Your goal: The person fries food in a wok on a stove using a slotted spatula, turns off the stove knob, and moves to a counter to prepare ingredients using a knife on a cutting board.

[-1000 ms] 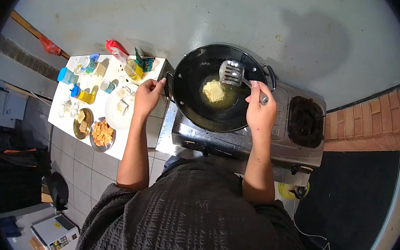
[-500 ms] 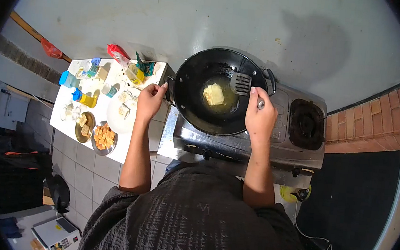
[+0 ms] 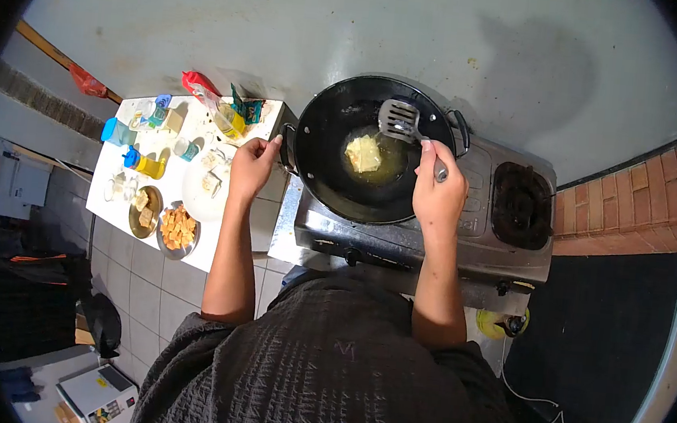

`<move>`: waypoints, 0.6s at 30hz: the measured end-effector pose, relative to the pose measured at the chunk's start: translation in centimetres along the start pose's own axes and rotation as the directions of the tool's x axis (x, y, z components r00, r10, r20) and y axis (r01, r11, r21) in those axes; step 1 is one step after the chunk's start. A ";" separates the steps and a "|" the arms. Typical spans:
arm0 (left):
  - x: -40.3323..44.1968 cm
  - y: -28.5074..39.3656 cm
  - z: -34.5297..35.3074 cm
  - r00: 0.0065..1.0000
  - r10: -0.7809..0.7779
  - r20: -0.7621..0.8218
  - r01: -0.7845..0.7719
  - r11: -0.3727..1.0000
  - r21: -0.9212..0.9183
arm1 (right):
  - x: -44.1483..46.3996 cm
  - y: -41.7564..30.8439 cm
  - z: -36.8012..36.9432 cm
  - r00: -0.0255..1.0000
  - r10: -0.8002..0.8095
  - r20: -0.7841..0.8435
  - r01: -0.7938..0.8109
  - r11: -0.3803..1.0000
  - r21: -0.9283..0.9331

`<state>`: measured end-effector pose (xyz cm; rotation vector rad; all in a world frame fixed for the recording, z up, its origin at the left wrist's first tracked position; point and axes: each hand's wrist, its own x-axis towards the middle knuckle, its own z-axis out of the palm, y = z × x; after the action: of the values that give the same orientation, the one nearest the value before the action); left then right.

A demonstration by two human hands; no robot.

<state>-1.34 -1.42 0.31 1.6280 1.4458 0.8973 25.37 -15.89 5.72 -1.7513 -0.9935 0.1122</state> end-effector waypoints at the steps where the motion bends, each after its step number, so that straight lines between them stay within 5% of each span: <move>1: 0.1 0.1 0.0 1.000 0.002 -0.001 -0.002 1.000 -0.008 | 0.0 -0.2 -0.1 0.999 -0.043 -0.021 0.043 0.998 -0.038; 4: 0.3 -0.1 -0.1 1.000 0.008 -0.010 -0.009 1.000 -0.029 | 0.3 -0.1 -0.1 1.000 -0.009 0.001 0.009 0.988 -0.154; 7: 0.2 0.2 -0.3 1.000 -0.009 -0.009 0.009 1.000 0.006 | 1.1 0.0 -0.3 0.992 0.127 0.018 -0.125 0.990 -0.070; 12: -0.2 0.7 -0.4 1.000 -0.018 -0.007 0.018 1.000 0.014 | 3.4 -1.4 -1.0 0.998 -0.036 0.044 0.048 0.948 -0.314; 18: 0.0 -0.6 -0.3 1.000 0.014 -0.011 -0.014 1.000 -0.027 | 6.4 -1.4 0.3 0.995 -0.078 0.065 0.093 0.955 -0.282</move>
<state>-1.88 -1.34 -0.09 1.6177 1.4254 0.9312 28.57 -11.26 9.17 -1.9707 -1.1683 -0.0426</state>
